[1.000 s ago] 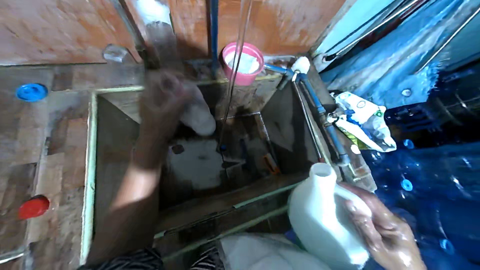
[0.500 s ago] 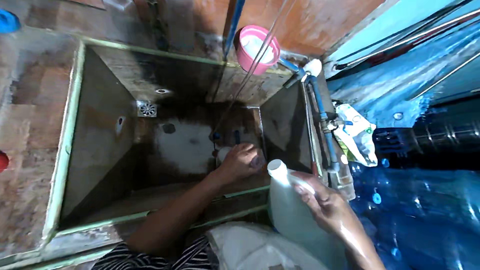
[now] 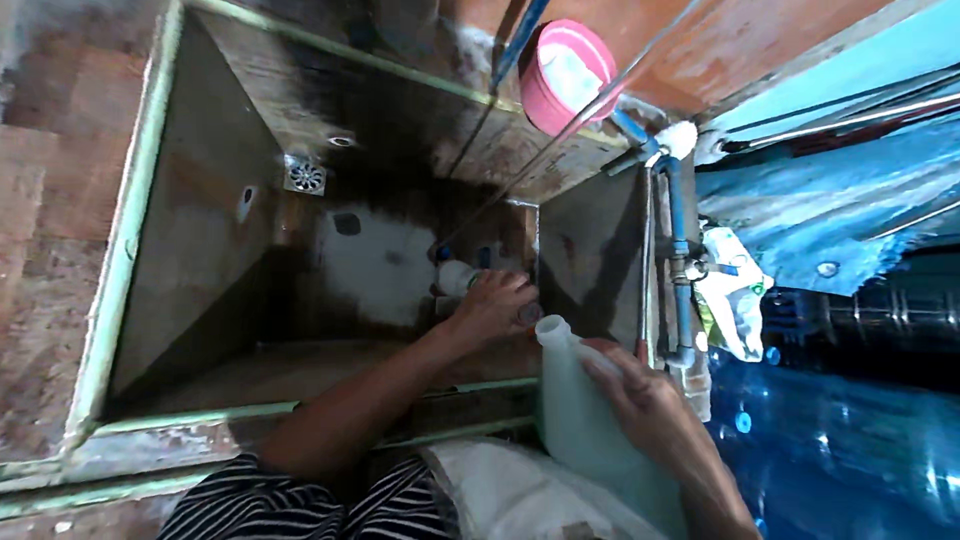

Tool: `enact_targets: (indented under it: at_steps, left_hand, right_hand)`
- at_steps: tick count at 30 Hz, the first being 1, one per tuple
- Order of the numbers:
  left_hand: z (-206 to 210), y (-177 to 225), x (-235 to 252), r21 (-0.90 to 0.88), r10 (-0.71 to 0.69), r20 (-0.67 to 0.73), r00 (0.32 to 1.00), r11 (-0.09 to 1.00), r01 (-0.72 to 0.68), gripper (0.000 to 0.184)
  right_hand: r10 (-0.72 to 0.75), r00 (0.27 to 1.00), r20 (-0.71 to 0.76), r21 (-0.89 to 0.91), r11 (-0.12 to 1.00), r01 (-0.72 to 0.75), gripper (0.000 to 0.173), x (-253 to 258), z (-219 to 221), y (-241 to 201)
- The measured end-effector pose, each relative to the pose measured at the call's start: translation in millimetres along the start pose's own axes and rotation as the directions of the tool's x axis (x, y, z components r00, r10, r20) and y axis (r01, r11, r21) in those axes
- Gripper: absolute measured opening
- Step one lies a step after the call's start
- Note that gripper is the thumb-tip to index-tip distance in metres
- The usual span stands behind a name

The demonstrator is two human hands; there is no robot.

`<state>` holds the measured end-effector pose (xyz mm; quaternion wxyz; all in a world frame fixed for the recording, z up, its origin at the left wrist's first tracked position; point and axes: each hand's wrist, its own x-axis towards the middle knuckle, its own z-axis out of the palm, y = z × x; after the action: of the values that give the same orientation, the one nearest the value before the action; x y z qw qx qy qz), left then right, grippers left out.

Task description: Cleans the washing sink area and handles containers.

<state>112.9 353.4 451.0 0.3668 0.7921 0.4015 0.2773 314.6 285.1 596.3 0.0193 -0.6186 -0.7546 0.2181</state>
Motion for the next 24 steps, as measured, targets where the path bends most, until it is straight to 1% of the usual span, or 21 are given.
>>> enact_targets:
  at_steps: [5, 10, 16, 22, 24]
  left_hand:
    - [1.9, -0.7, -0.4, -0.025, 0.009, -0.005, 1.0, 1.0, -0.009, 0.035]
    - [6.3, -7.8, -4.5, 0.016, 0.027, -0.059, 0.998, 1.0, -0.026, 0.031]
    - [7.8, -14.6, -7.8, 0.02, 0.026, -0.067, 0.997, 0.999, -0.025, 0.034]
    - [7.2, -15.4, -9.2, 0.016, -0.001, -0.025, 1.0, 1.0, 0.001, 0.034]
    - [7.5, -15.8, -9.7, 0.011, 0.001, -0.034, 0.999, 1.0, 0.0, 0.034]
  right_hand:
    - [0.0, 0.999, 0.037, -0.034, 0.999, 0.001, 0.043, 6.8, 0.4, -2.3]
    - [0.029, 0.996, 0.083, -0.045, 0.999, -0.025, 0.044, 13.3, 4.9, -4.0]
    - [0.026, 0.993, 0.112, -0.06, 0.998, -0.019, 0.043, 19.1, 7.9, -6.2]
    - [0.017, 0.995, 0.098, -0.066, 0.998, -0.011, 0.044, 18.7, 9.6, -4.8]
    - [0.006, 0.996, 0.091, -0.064, 0.998, 0.0, 0.044, 18.1, 10.1, -4.6]
